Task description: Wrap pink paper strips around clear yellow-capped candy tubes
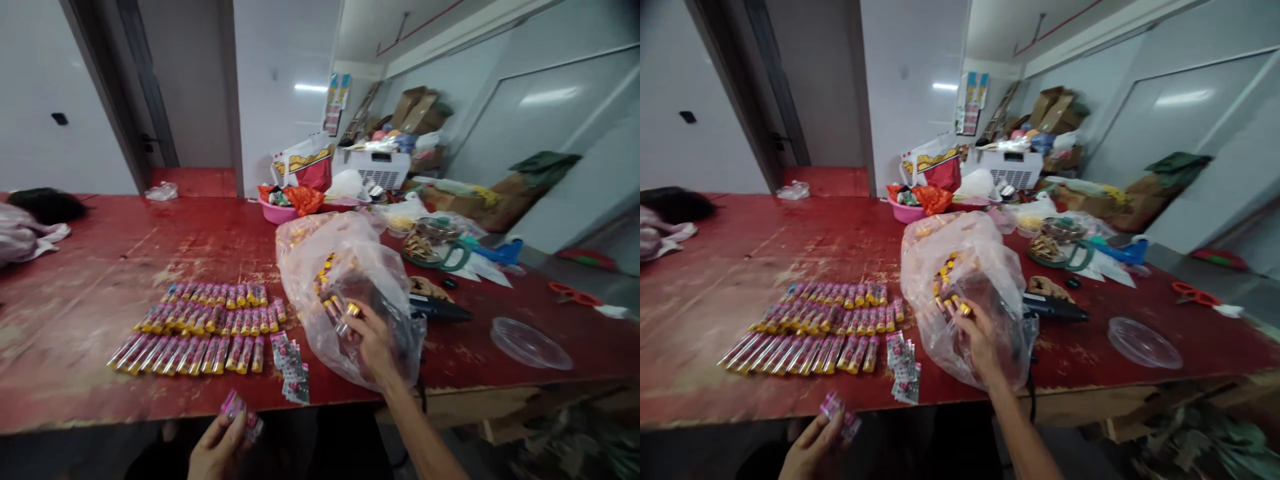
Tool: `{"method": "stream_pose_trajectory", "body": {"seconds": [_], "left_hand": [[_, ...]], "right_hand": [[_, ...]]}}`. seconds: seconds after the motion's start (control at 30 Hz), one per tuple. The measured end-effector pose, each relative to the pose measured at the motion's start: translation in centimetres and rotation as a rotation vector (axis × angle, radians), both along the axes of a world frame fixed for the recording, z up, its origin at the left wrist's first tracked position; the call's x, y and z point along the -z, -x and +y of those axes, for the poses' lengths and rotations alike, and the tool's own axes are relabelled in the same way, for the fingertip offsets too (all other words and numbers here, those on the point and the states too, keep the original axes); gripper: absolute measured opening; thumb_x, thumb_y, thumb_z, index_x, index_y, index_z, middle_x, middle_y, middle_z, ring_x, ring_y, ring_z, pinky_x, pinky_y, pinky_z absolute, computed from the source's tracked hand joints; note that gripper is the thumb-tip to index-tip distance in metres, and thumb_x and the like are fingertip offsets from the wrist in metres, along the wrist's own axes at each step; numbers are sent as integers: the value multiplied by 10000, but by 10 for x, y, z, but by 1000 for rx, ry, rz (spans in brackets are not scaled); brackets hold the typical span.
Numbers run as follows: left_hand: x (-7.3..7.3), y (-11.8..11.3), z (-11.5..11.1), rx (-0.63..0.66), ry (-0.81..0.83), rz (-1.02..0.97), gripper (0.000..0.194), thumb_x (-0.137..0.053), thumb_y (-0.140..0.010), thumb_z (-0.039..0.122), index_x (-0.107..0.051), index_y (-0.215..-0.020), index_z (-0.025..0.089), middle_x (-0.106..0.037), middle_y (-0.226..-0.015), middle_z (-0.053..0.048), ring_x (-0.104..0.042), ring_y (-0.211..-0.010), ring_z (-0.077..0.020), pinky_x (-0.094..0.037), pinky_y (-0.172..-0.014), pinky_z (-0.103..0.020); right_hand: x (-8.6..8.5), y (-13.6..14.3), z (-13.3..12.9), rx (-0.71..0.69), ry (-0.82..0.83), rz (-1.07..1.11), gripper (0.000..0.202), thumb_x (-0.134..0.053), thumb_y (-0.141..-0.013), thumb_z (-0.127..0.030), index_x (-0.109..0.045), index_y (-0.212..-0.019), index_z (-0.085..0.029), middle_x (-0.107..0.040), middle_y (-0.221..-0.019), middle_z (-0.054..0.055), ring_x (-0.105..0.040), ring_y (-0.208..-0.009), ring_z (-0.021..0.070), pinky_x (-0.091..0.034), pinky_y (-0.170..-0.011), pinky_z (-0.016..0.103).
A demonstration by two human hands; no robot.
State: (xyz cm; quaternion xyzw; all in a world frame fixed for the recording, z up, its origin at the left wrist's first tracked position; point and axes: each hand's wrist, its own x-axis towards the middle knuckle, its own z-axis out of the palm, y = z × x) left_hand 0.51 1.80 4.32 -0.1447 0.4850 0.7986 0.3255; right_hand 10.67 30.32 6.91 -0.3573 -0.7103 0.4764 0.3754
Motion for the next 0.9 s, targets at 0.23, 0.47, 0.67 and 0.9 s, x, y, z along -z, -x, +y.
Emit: {"method": "stream_pose_trajectory", "body": {"seconds": [0.23, 0.47, 0.67, 0.9], "left_hand": [[-30, -1, -8, -25, -161, -72, 456, -976, -391, 275, -732, -753, 144, -740, -745, -12, -644, -602, -96, -539, -533, -171], [-35, -1, -26, -93, -202, -129, 493, -985, -332, 282, -713, -719, 144, -730, -697, -5, -639, -585, -106, -535, -544, -198], [-28, 1, -36, -99, -250, -133, 465, -977, -376, 315, -704, -711, 146, -721, -678, -4, -625, -573, -97, -511, -540, -186], [-4, 3, -50, -136, -402, -76, 321, -895, -603, 379, -699, -761, 179, -695, -700, -27, -645, -636, -136, -509, -582, -229]], "right_hand": [[6, -5, -156, -581, 358, 448, 255, -692, -817, -355, -553, -971, -207, -548, -962, 40, -554, -653, 128, -508, -562, 253], [4, 11, -186, -658, 311, 469, 235, -668, -870, -358, -517, -989, -223, -537, -982, 44, -606, -703, 150, -561, -634, 285], [13, 15, -206, -623, 137, 415, 162, -615, -911, -334, -503, -978, -237, -559, -990, 48, -637, -749, 169, -577, -688, 305], [30, 29, -218, -474, 18, 231, 278, -585, -887, -544, -590, -889, -266, -620, -827, 73, -635, -652, 229, -576, -554, 404]]}}
